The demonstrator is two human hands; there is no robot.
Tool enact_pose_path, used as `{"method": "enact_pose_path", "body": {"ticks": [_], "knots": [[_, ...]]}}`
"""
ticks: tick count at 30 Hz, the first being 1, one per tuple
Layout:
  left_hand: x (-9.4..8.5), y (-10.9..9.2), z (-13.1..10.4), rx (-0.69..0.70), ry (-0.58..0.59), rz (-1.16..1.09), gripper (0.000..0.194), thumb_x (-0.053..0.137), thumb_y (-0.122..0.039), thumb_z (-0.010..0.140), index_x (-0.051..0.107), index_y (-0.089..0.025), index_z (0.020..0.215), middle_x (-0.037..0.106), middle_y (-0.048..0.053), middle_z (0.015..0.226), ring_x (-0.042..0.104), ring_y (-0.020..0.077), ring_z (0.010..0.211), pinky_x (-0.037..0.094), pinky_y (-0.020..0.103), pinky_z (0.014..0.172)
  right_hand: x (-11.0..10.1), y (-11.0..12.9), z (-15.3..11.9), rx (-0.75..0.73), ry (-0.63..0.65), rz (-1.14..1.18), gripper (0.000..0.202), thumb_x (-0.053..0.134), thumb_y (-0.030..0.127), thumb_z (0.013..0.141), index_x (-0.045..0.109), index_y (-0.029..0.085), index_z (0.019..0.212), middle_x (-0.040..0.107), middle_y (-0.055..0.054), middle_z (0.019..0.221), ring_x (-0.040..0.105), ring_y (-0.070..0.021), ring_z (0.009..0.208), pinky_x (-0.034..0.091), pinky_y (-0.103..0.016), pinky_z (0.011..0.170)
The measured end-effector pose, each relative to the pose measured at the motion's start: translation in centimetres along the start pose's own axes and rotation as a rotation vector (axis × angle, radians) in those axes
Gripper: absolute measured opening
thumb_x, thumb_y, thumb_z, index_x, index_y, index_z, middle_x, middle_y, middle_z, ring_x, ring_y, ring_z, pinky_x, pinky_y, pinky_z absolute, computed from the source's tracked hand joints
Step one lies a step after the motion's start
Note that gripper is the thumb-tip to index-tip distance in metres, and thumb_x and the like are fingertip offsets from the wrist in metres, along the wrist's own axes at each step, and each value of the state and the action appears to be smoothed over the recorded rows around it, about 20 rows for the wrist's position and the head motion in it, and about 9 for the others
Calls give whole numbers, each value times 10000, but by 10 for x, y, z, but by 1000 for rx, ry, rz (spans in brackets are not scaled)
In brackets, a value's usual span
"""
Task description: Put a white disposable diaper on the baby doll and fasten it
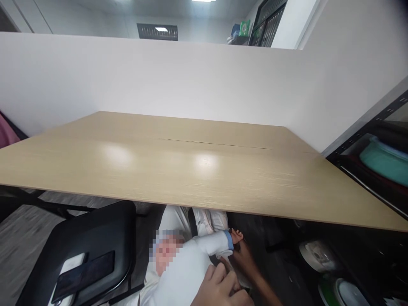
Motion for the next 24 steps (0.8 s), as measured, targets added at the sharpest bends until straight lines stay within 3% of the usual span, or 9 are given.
{"method": "enact_pose_path", "body": {"ticks": [4,8,11,13,15,20,24], "knots": [[1,1,7,2,13,25,270,794,-410,986,670,-231,826,509,-4,749,439,175,739,280,336,680,-4,-16,-10,18,14,84,605,682,498,757,807,197,1266,777,-188,1344,614,-427,1432,438,-590,1235],[-1,1,13,16,56,18,293,819,-393,969,652,-220,803,504,-11,739,429,166,721,258,324,663,-4,-16,-9,-6,19,108,552,718,502,744,834,218,1203,773,-169,1365,614,-423,1434,446,-571,1240],[-3,2,13,2,51,15,291,794,-384,992,660,-218,794,488,-11,721,420,162,707,252,320,662,-9,-11,-6,5,-16,97,564,700,525,754,826,187,1186,785,-200,1303,709,-436,1290,568,-576,1107],[-1,3,10,-3,43,13,290,777,-393,1005,669,-220,799,489,-10,715,426,164,708,250,320,662,-17,-6,-5,16,-31,83,594,688,546,790,796,184,1248,770,-204,1317,749,-413,1204,634,-545,984],[2,3,5,-5,22,16,276,773,-398,1008,675,-228,814,516,-7,727,444,168,718,252,323,659,-30,1,-8,13,-33,54,621,695,552,834,741,209,1349,745,-181,1370,745,-378,1219,646,-506,960],[4,8,-12,-63,-111,-28,346,788,-477,979,628,-229,800,572,-14,716,461,173,689,319,335,630,-65,35,-28,-43,15,-74,706,731,503,888,577,283,1542,631,-136,1556,614,-353,1434,571,-529,1129],[2,10,-20,-126,-14,-72,320,795,-502,967,643,-244,856,601,-6,745,486,181,701,369,331,633,-76,104,-41,-218,87,-261,862,727,396,908,382,307,1693,489,-123,1693,442,-348,1574,361,-608,1302]]}}
Point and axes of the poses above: each hand's wrist, its own z-axis towards the middle knuckle, its own x-axis out of the palm, y = z × x, the point moved 7 cm from there along z, towards the middle knuckle
